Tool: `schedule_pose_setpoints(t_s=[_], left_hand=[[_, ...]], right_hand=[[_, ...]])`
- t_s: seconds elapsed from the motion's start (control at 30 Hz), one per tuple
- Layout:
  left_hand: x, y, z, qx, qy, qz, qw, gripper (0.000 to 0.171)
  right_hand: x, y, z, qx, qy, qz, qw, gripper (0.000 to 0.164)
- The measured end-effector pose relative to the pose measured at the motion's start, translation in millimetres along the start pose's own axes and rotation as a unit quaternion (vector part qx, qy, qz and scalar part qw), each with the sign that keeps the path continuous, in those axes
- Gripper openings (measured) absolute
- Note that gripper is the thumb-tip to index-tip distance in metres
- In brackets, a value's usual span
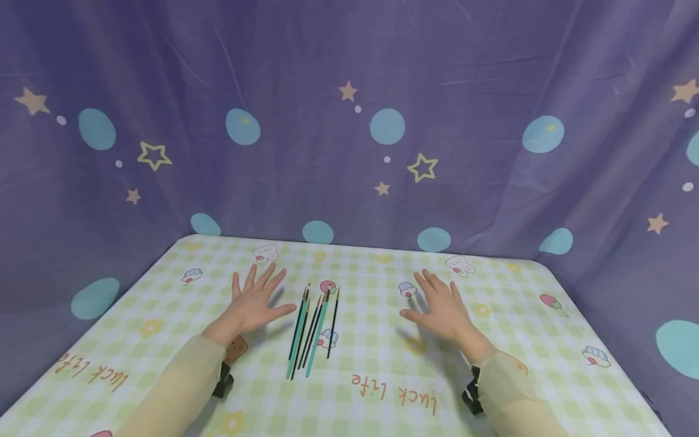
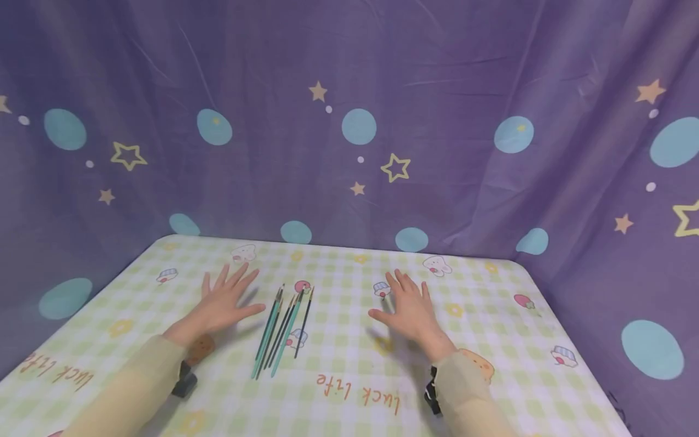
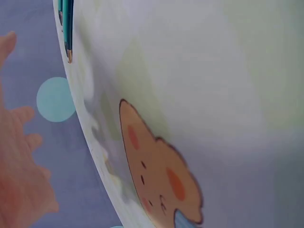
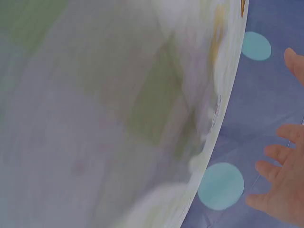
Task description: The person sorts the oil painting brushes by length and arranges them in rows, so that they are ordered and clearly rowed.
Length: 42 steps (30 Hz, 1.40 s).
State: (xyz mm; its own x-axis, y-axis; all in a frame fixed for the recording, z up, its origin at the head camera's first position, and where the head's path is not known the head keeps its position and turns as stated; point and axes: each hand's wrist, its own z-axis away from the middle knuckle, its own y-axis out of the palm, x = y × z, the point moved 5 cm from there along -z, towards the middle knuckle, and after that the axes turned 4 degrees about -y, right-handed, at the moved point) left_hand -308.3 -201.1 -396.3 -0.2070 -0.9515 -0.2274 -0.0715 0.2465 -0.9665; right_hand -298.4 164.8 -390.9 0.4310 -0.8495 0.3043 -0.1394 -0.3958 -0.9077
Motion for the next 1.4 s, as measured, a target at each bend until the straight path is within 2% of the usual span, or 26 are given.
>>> schedule_pose_setpoints(t_s=[0.2, 0.33, 0.57, 0.83, 0.93, 1.17, 1.33, 1.4], left_hand=[[0.1, -1.7, 2.7, -0.008, 0.008, 0.014, 0.9998, 0.080], [-2.1, -1.4, 3.8, -0.005, 0.012, 0.030, 0.9995, 0.072], [-5.5, 0.4, 2.1, 0.025, -0.003, 0.084, 0.9961, 0.061], [-7.8, 3.7, 1.0, 0.048, -0.017, 0.128, 0.9904, 0.042], [-9.1, 5.9, -0.4, 0.046, -0.026, 0.155, 0.9866, 0.038], [-17.8, 13.2, -2.8, 0.053, -0.033, 0.210, 0.9756, 0.033], [-20.5, 20.2, -3.0, 0.077, -0.070, 0.261, 0.9597, 0.034], [-21.4, 22.1, -4.3, 0.088, -0.081, 0.277, 0.9535, 0.035]], right_hand=[[12, 8, -6, -0.014, -0.015, -0.023, 1.000, 0.079], [23, 13, -8, -0.009, -0.008, -0.055, 0.998, 0.074], [39, 20, -14, -0.005, 0.026, -0.125, 0.992, 0.060], [62, 34, -23, -0.004, 0.020, -0.173, 0.985, 0.044], [71, 40, -27, 0.011, 0.011, -0.189, 0.982, 0.044], [90, 52, -35, 0.027, -0.002, -0.184, 0.983, 0.041], [102, 59, -38, 0.042, 0.007, -0.212, 0.976, 0.041], [107, 62, -39, 0.055, 0.013, -0.239, 0.969, 0.041]])
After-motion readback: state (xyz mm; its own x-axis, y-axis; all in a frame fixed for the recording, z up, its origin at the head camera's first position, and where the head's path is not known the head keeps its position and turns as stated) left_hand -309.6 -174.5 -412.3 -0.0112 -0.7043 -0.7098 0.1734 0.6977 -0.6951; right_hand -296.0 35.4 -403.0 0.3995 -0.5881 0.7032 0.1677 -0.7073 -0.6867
